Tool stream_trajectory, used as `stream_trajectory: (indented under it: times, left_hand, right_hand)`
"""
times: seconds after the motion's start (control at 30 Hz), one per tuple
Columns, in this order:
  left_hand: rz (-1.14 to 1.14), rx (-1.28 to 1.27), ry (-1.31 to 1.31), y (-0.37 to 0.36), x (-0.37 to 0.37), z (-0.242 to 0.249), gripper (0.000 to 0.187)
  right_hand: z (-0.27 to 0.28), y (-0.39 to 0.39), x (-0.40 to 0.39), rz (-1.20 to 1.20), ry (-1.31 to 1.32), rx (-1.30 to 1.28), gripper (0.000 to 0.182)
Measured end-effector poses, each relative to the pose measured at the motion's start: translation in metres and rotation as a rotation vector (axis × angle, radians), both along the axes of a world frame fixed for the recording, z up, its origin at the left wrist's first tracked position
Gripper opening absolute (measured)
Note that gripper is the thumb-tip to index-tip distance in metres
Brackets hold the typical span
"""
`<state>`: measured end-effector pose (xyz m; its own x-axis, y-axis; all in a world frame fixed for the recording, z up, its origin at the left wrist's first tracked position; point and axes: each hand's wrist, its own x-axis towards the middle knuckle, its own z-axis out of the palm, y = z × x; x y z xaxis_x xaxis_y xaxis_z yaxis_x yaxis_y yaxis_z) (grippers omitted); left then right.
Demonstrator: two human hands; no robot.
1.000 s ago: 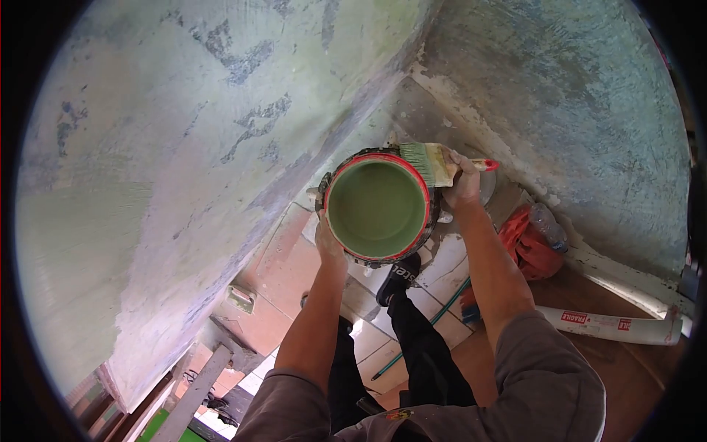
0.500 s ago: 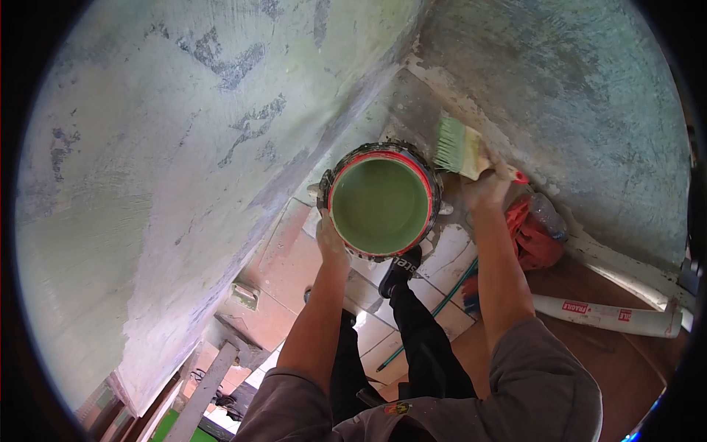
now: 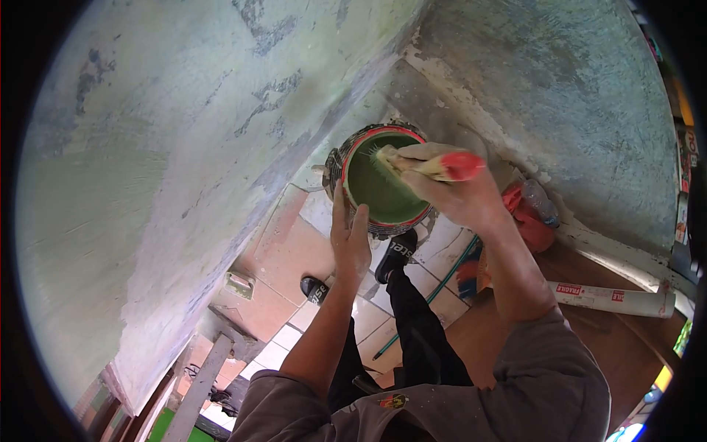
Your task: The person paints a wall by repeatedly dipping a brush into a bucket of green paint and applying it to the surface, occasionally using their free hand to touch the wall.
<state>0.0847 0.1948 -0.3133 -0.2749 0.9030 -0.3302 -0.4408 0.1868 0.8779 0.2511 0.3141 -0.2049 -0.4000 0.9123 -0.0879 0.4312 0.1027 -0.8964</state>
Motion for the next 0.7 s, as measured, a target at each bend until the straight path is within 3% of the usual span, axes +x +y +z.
stream_trajectory:
  times: [0.23,0.33,0.53,0.63,0.7]
  left_hand:
    - [0.01,-0.004,-0.044,-0.002,0.0,-0.004,0.065]
    - [0.017,-0.007,-0.07,-0.002,0.001,-0.004,0.065]
    - [0.013,0.005,-0.063,-0.003,0.0,-0.006,0.066]
    - [-0.008,0.017,-0.015,-0.003,0.0,-0.009,0.065]
    - [-0.02,0.04,0.005,-0.003,0.0,-0.009,0.066]
  right_hand:
    - [-0.018,0.003,-0.031,0.088,-0.409,-0.028,0.033]
    - [-0.031,0.0,-0.036,0.075,-0.436,-0.003,0.033]
    - [-0.052,0.001,-0.04,0.093,-0.416,0.08,0.029]
    - [-0.037,-0.003,-0.032,0.021,-0.295,-0.003,0.029]
    - [-0.036,-0.009,-0.022,-0.097,-0.021,-0.041,0.028]
